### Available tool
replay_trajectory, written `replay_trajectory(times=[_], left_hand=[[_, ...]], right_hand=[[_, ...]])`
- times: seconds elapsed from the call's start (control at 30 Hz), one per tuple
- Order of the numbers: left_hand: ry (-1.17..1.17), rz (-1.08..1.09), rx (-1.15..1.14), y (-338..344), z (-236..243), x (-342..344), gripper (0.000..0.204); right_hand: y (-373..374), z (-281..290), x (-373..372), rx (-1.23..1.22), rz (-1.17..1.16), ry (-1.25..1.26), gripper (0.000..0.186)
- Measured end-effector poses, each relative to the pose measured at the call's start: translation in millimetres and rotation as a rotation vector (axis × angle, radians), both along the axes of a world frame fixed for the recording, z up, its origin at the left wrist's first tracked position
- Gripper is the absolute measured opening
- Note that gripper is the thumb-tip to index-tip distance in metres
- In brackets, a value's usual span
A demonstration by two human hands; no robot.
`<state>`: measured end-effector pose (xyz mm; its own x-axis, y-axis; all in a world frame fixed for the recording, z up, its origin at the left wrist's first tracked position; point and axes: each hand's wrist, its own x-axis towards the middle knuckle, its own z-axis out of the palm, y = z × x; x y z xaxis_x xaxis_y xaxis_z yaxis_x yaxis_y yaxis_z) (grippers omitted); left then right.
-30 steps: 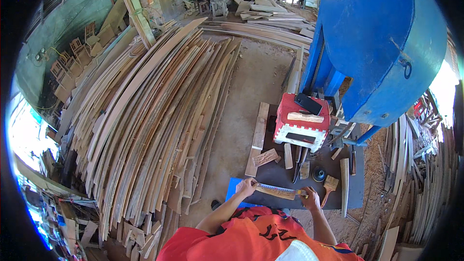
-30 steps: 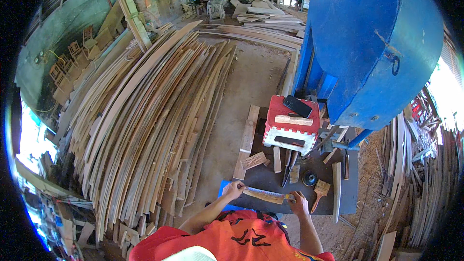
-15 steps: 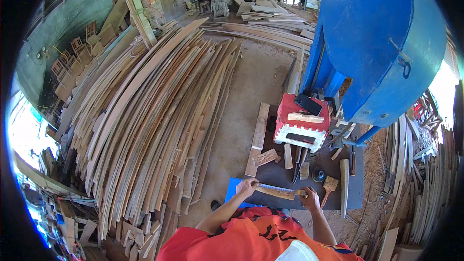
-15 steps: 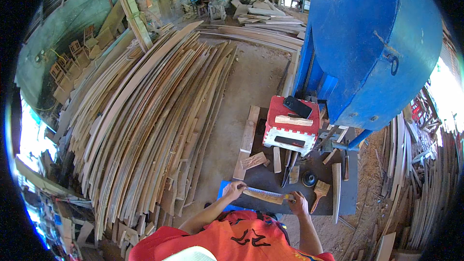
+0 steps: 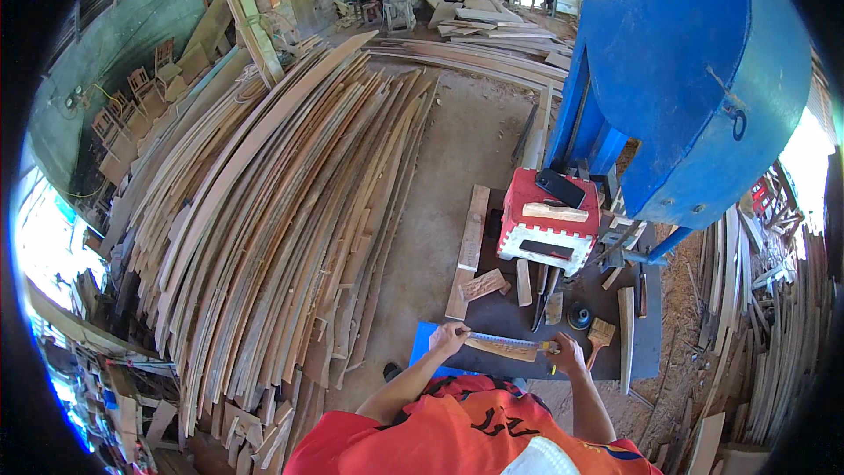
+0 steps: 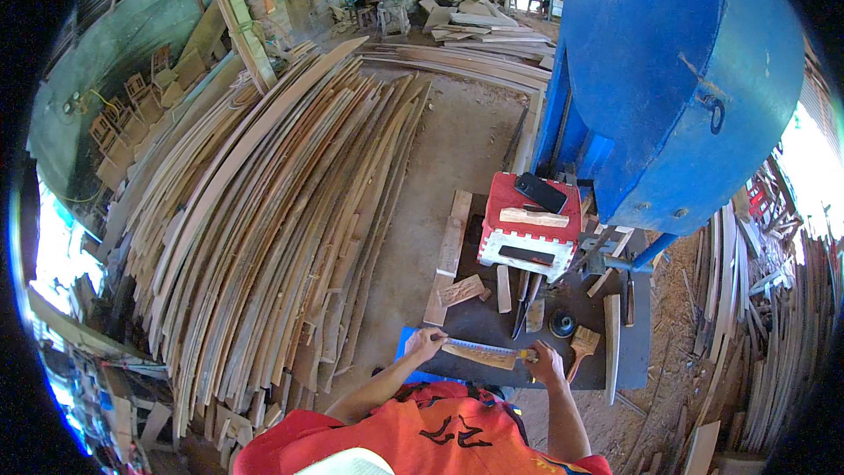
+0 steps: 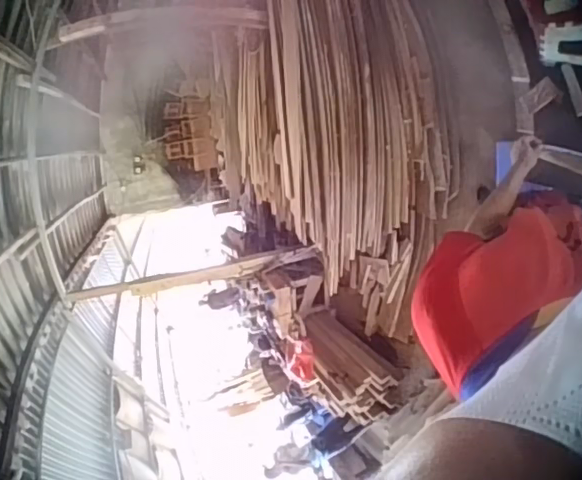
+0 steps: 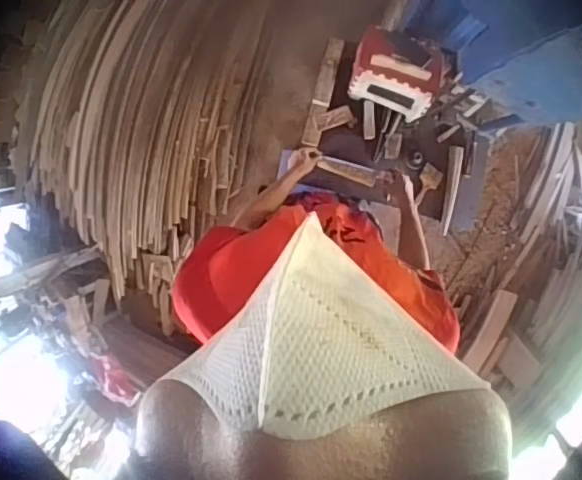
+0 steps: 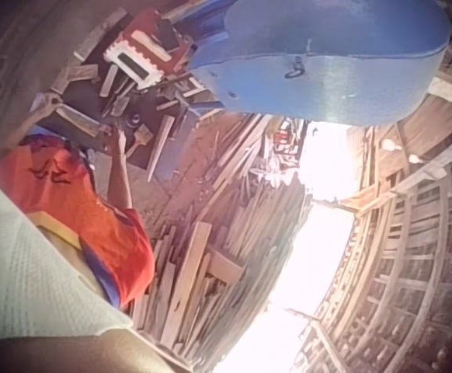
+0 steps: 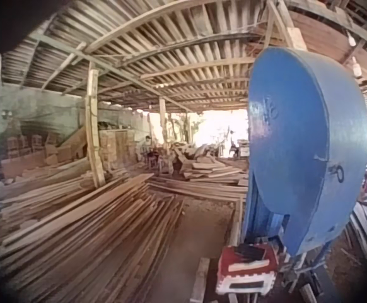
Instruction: Marking, measuring, and inspecting small wood blocks at a workshop bench.
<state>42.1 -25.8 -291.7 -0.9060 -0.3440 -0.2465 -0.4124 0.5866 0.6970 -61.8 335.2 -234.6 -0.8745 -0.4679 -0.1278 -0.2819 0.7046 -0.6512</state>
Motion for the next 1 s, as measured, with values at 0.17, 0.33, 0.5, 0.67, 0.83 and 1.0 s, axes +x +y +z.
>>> replay_trajectory(times=[0.17,0.33,0.5,0.67,0.83,1.0], left_hand=[[-0.007,0.009,0.002,1,5,1,0.02],[0.013,-0.001,0.004,-3,-3,2,0.021],[-0.031,0.001,0.007,2,8,-1,0.022],[-0.036,0.006,-0.001,-1,5,2,0.024],[-0.07,0.011,-0.005,1,9,0,0.024],[-0.027,0.0,-0.005,1,4,-1,0.023]], right_hand=[[-4,2,-16,0.147,0.085,-0.043,0.04],[-12,8,-32,0.247,0.301,-0.111,0.047],[-12,-3,-34,0.312,0.331,-0.085,0.042],[-18,6,-29,0.324,0.353,-0.055,0.039],[-21,17,-24,0.364,0.311,-0.047,0.039],[-19,15,-20,0.386,0.285,-0.065,0.04]])
